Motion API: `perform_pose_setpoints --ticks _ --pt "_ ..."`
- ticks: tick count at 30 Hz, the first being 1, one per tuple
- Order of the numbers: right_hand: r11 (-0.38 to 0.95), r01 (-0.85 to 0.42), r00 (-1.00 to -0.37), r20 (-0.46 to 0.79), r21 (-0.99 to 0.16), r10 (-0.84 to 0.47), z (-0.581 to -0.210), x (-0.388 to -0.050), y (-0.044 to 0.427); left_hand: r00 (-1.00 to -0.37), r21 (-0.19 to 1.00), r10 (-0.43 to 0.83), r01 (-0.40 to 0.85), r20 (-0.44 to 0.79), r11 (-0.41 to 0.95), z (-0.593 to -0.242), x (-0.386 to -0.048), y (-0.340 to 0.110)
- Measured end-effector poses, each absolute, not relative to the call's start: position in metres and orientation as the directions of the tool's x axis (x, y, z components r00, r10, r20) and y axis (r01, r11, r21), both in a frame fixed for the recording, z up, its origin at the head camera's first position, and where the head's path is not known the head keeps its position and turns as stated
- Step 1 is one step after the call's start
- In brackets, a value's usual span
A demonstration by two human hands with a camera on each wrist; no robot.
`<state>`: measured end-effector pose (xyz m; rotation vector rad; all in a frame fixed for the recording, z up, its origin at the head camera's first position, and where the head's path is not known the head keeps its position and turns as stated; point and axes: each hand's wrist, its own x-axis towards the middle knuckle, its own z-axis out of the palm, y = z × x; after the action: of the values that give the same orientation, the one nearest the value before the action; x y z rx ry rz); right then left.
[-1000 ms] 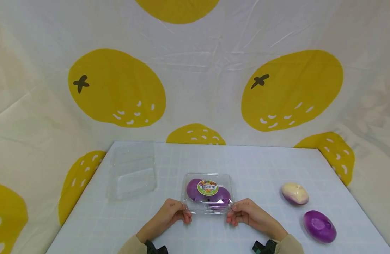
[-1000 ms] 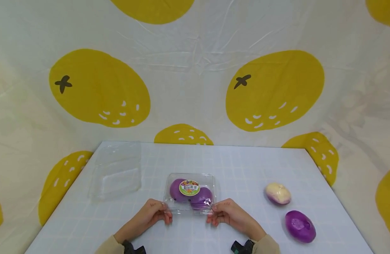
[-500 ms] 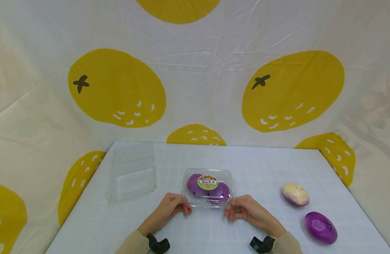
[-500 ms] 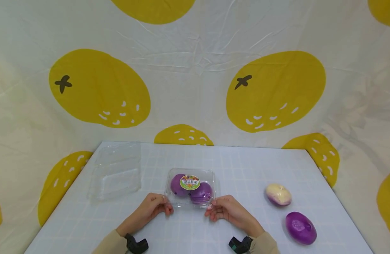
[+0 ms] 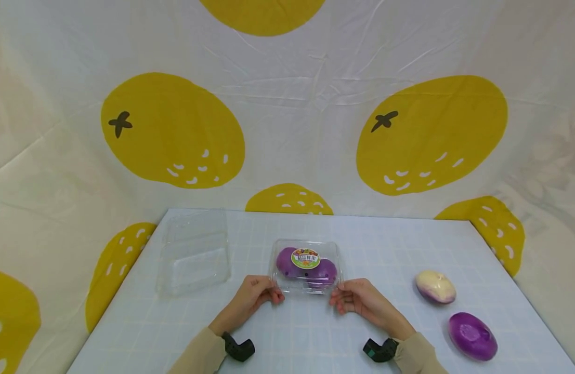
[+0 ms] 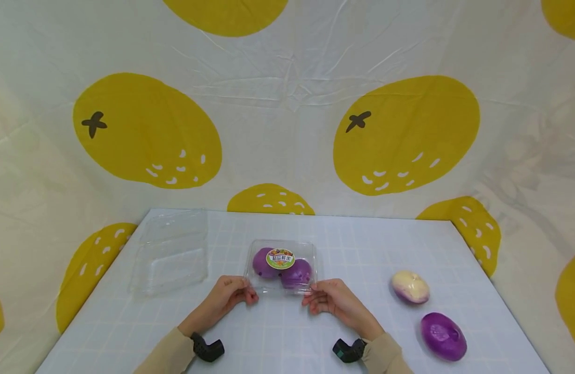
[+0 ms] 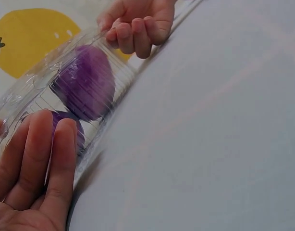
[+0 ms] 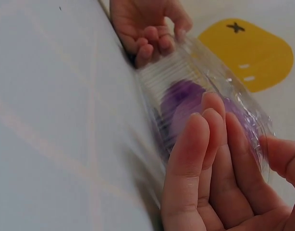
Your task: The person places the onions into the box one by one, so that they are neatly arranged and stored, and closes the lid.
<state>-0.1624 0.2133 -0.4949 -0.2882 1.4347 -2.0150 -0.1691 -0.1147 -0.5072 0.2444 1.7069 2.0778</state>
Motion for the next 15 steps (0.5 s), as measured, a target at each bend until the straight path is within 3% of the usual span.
perform_pose_setpoints --ticks 15 --pt "-0.186 0.333 -0.862 -0.218 -0.924 -0.458 -0.492 -0.181 0.205 -0.93 0.974 0.355 -0.157 -0.09 -0.165 -0.509 -0.188 -0.107"
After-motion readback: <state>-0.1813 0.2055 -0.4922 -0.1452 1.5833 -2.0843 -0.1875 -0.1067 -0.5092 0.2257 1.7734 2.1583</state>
